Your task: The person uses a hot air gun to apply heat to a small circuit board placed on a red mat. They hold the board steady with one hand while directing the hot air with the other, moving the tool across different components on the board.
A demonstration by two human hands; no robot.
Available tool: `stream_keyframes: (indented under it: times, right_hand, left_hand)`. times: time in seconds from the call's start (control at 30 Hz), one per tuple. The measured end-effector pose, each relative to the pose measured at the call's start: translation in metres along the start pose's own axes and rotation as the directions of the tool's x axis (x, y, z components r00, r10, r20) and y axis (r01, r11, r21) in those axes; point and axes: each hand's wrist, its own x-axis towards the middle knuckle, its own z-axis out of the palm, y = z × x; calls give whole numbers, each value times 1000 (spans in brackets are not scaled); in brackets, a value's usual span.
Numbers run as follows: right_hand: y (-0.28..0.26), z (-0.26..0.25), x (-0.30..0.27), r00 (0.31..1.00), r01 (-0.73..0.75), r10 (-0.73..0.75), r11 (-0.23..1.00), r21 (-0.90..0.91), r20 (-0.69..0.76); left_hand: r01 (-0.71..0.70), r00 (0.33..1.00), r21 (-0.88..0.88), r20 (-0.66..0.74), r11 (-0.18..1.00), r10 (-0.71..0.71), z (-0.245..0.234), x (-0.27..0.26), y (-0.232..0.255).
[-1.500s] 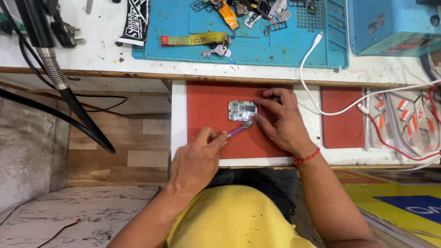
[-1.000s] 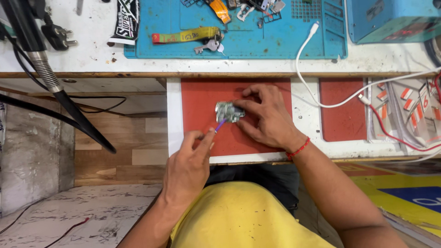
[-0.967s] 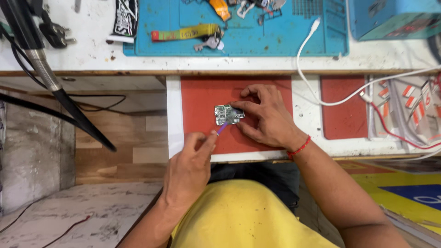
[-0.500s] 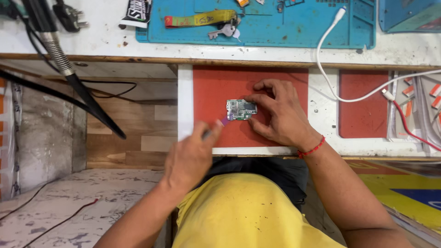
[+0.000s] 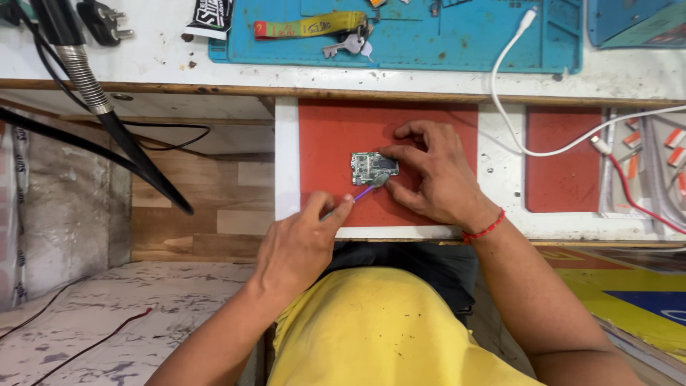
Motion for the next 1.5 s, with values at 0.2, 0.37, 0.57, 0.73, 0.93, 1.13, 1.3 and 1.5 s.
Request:
stream_keyframes:
  times: [0.2, 0.37, 0.57, 0.73, 0.93, 1.13, 1.3, 1.5]
  right_hand:
    - [-2, -1, 0, 1000, -3, 3, 1000, -16, -1]
    - [-3, 0, 1, 1000, -9, 9, 1000, -8, 7]
    - [-1, 2, -1, 1000, -12, 12, 1000, -3, 11]
    - [-1, 0, 1, 1000, -8, 8, 1000, -15, 7]
    - [-22, -5, -17, 994, -103, 106, 989, 103, -29]
    - [-71, 39, -75, 939, -257, 316, 394, 883, 132]
    - [-25, 13, -75, 687, 29, 698, 250, 968, -201]
    - [-17, -29, -43, 900, -420, 422, 907, 46, -105]
  left_hand:
    - [55, 997, -14, -54, 998, -56, -1, 3, 1]
    - [194, 979, 45, 51, 980, -196, -5, 0, -3]
    - [131, 991, 44, 3, 990, -131, -1, 0, -5]
    - [91, 994, 54, -67, 994, -87, -2, 3, -7]
    - [28, 933, -718, -230, 695, -276, 36, -16, -14]
    - [226, 941, -924, 288, -308, -175, 80, -30, 47]
    - [-140, 977, -488, -208, 862, 41, 33, 6, 31]
    - [-61, 977, -144, -210, 988, 30, -2, 60, -16]
